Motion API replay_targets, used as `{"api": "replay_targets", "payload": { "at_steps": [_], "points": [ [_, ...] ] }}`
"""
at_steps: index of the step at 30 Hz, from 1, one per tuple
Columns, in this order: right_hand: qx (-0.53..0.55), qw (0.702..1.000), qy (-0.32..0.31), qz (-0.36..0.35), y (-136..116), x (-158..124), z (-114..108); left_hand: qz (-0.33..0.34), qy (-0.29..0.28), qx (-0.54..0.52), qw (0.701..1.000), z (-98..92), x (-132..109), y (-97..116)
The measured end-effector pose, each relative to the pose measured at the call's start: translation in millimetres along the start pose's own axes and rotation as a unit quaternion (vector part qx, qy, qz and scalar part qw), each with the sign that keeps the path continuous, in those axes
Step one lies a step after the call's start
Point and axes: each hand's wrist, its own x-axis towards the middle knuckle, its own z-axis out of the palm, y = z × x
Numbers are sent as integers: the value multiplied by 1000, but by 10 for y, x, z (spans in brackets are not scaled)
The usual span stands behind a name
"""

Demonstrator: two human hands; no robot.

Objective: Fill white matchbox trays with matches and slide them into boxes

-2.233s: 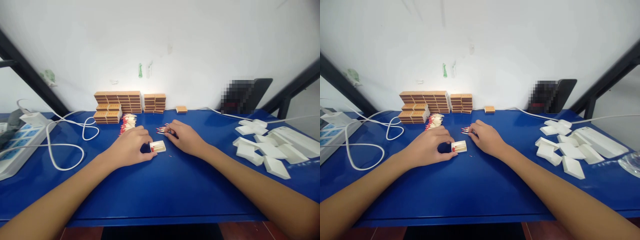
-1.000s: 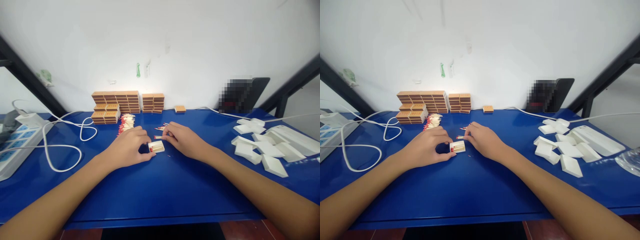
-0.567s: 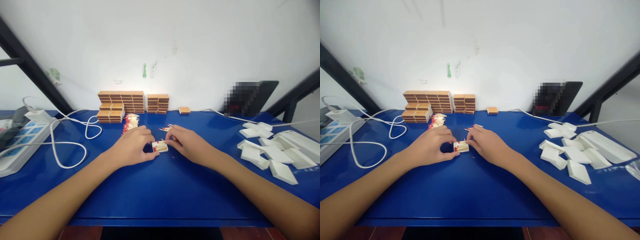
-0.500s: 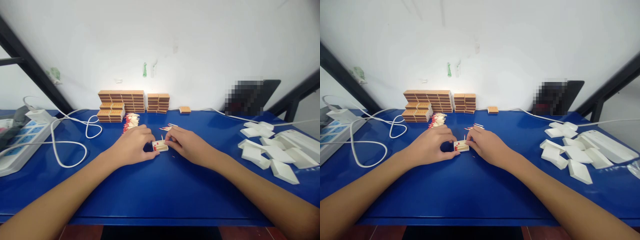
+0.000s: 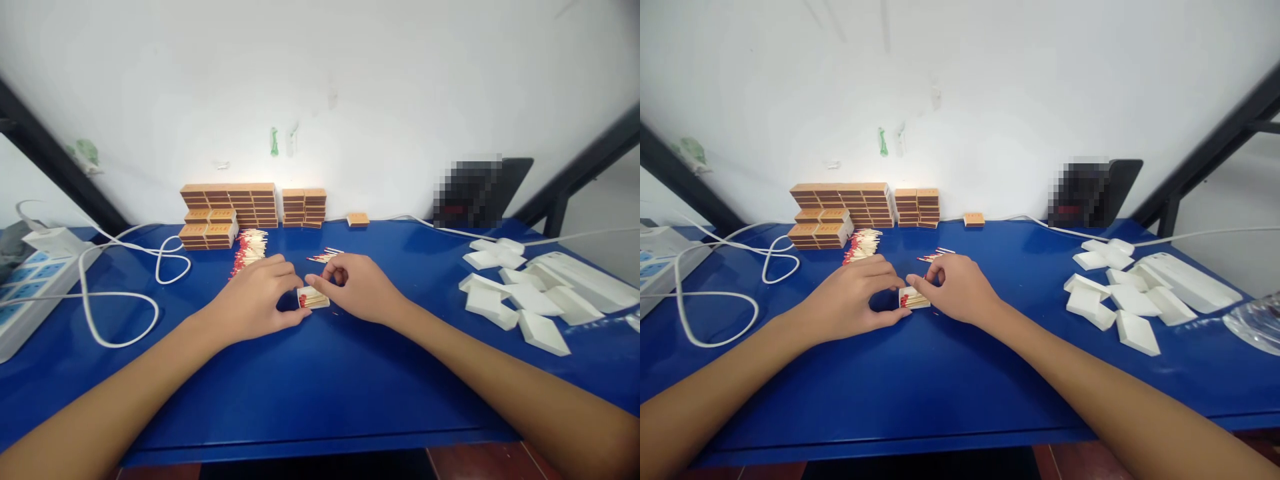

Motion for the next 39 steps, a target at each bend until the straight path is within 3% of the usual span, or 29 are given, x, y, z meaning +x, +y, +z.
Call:
{"api": "replay_targets", "payload": {
  "at_steps": [6, 10, 17, 23, 28, 30, 34, 39],
  "points": [
    [86, 996, -17, 36, 105, 79, -28, -10, -2, -5, 1000, -4, 6, 16],
    [70, 997, 38, 22, 181, 163, -43, -13, -2, -6, 1000, -6, 14, 16],
    [47, 998, 27, 23, 238, 201, -126, -32, -12, -22, 999, 10, 7, -14],
    [71, 995, -66, 21, 364, 218, -318, -34, -16, -10, 999, -4, 15, -10],
    [84, 989, -123, -4, 314, 191, -399, -38, -18, -16, 999, -6, 14, -9],
    [63, 988, -137, -25, 283, 164, -396, -38, -19, -16, 999, -3, 14, -10],
    [-69, 989, -104, -84, 280, 116, -395, -48, -25, -17, 998, 1, 13, -17],
    [-147, 975, -141, -86, 317, 75, -485, -50, -24, -19, 998, 6, 18, -32]
  ]
}}
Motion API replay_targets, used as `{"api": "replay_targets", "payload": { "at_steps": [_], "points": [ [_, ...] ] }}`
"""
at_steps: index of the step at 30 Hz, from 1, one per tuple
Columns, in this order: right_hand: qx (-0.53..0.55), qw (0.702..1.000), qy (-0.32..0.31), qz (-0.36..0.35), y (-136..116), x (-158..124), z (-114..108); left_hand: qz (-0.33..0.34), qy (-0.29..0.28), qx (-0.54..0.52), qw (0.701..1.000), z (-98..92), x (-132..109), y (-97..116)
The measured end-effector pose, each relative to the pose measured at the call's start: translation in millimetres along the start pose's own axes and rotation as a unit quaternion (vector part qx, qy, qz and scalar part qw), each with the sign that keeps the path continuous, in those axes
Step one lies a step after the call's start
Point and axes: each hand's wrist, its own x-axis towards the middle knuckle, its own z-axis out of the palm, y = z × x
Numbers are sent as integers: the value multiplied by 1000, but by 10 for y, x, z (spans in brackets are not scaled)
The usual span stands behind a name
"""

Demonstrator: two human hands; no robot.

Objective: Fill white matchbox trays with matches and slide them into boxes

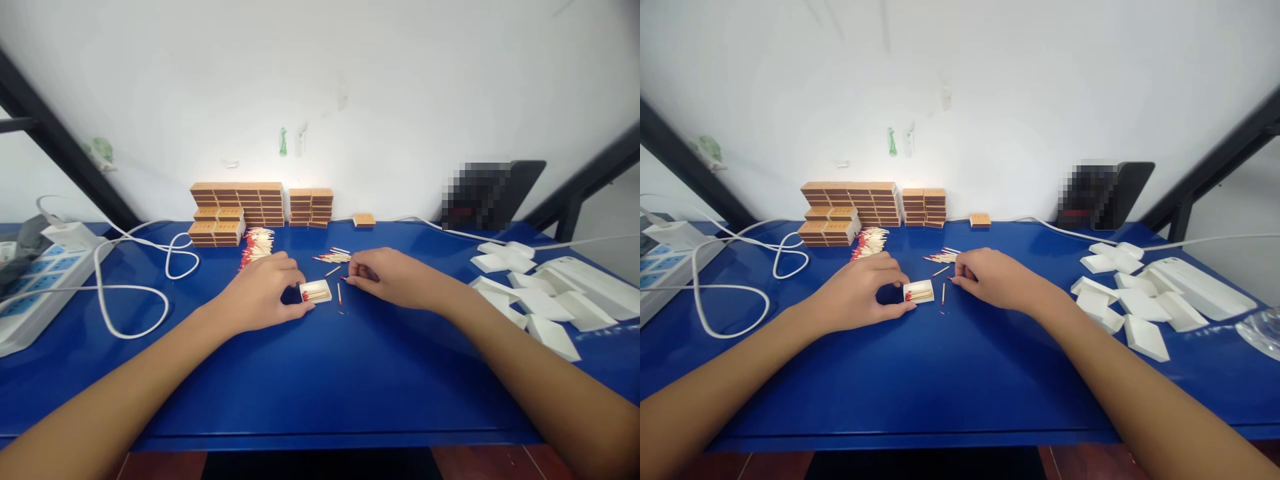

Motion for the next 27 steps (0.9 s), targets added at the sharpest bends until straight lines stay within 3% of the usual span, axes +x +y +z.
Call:
{"api": "replay_targets", "payload": {
  "at_steps": [3, 6, 9, 13, 19, 27],
  "points": [
    [10, 999, 9, -30, -26, -36, -38, -2, -1, 2, 1000, -1, 2, -2],
    [55, 995, -33, -72, -85, -46, -31, 1, 0, 1, 1000, -2, -1, 3],
    [60, 995, -54, -58, -125, -28, 20, 3, 1, 0, 1000, -2, -5, 6],
    [63, 997, -27, -34, -99, 15, 112, 1, 6, 4, 1000, -9, -4, -4],
    [51, 996, 62, -37, 53, 88, 217, -1, 5, 9, 1000, -13, -2, -9],
    [32, 996, 62, -58, 98, 143, 241, 4, 3, 6, 1000, 6, -4, 15]
  ]
}}
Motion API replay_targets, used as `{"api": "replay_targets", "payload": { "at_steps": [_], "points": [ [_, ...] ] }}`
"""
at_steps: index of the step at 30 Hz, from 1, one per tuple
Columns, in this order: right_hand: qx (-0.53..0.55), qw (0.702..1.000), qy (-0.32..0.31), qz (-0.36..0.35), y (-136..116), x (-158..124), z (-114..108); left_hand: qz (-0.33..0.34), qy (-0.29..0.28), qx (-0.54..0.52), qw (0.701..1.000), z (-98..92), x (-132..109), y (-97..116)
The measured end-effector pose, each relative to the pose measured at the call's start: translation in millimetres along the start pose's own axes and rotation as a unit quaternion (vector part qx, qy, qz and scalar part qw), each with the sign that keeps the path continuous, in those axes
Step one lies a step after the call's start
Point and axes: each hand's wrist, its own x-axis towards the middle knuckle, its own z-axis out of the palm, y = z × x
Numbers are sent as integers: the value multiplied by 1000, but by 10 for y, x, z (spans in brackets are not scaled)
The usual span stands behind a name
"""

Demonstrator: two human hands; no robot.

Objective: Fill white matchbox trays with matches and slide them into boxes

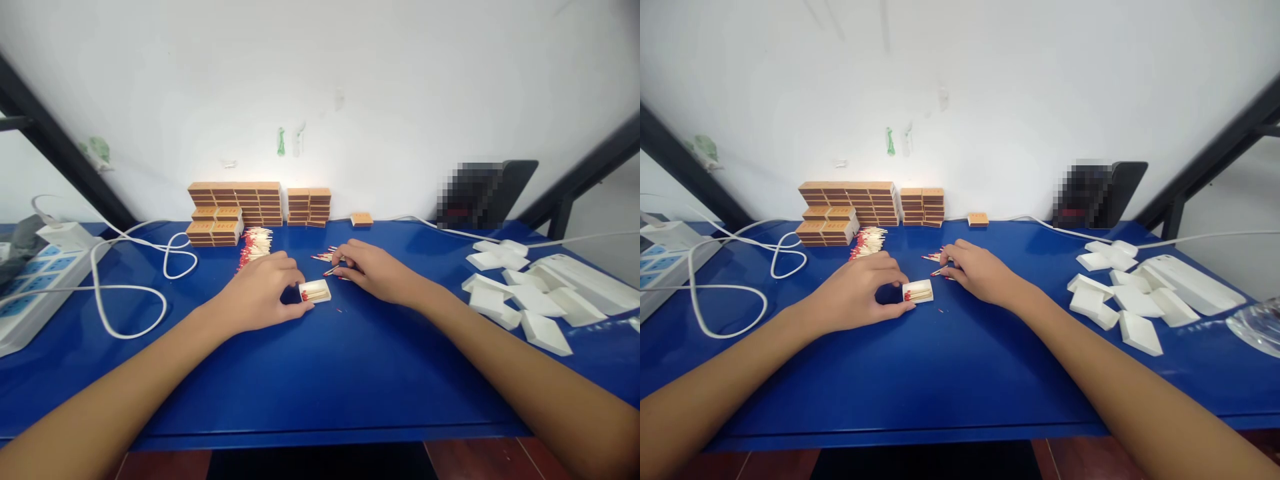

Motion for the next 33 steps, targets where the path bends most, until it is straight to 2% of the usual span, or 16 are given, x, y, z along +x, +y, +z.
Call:
{"api": "replay_targets", "payload": {
  "at_steps": [6, 10, 14, 17, 20, 24, 33],
  "points": [
    [9, 1000, -3, 19, -54, -1, -38, -2, 4, 4, 1000, 1, 2, -5],
    [34, 999, 21, -16, -285, -46, -40, 0, 17, 11, 1000, 10, 1, 9],
    [31, 999, 8, -35, -475, -66, 37, 12, 31, 9, 999, 25, -1, 12],
    [38, 997, 57, -28, -402, -39, 49, 10, 31, 15, 999, 25, -3, 9],
    [31, 993, 116, 13, -213, 16, 29, 6, 23, 13, 1000, 18, -3, 18],
    [9, 993, 110, 45, -67, 121, 77, 0, 11, 7, 1000, 12, -1, 38],
    [-15, 995, 85, 55, -95, 232, 177, -1, 10, 9, 1000, 15, 5, 38]
  ]
}}
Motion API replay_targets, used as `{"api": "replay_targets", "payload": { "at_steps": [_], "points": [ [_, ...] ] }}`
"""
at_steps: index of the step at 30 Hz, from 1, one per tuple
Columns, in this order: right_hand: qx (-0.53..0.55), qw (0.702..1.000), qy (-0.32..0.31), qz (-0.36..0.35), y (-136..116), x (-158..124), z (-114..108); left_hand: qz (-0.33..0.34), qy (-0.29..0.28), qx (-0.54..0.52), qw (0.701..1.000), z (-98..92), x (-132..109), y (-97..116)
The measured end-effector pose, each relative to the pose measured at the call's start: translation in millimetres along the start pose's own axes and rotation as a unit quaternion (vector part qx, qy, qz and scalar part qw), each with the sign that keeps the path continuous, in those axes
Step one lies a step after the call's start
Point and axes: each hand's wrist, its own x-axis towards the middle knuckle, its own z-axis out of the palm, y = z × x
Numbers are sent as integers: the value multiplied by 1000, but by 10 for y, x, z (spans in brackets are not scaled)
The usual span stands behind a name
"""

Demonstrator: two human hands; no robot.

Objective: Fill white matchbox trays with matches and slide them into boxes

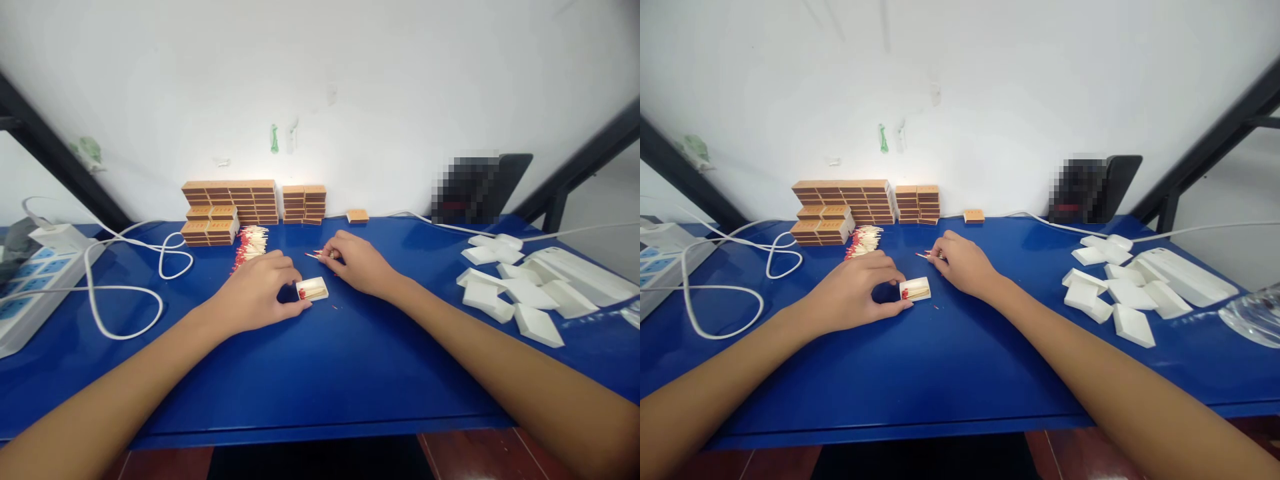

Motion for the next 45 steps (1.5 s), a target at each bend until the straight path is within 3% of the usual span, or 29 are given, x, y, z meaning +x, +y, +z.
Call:
{"api": "replay_targets", "payload": {
  "at_steps": [6, 11, 15, 22, 30, 33, 37, 39, 43, 45],
  "points": [
    [-29, 999, -28, 11, -50, 32, -13, 12, 7, 2, 1000, -12, 3, -6],
    [-33, 995, -90, -25, 143, -57, -330, -4, 1, -8, 1000, -31, -2, -31],
    [-13, 987, -160, -12, 284, -172, -534, -8, 2, -8, 1000, -31, -18, -40],
    [9, 987, -160, -2, 130, -243, -514, -7, 2, -11, 1000, -29, -8, -34],
    [39, 991, -121, -48, -84, -288, -502, -1, 3, -7, 1000, -6, -3, -42],
    [52, 994, -81, -57, -272, -307, -416, 6, 8, -3, 1000, 2, 3, -11],
    [48, 993, -90, -61, -416, -323, -257, 13, 19, 0, 1000, 0, 5, 29],
    [67, 993, -80, -64, -367, -300, -220, 15, 20, 0, 1000, -6, 3, 31],
    [57, 997, 34, -26, -99, -199, -232, 11, 14, 4, 1000, -17, -3, 20],
    [32, 998, 53, -8, 26, -146, -224, 10, 13, 6, 1000, -17, -5, 19]
  ]
}}
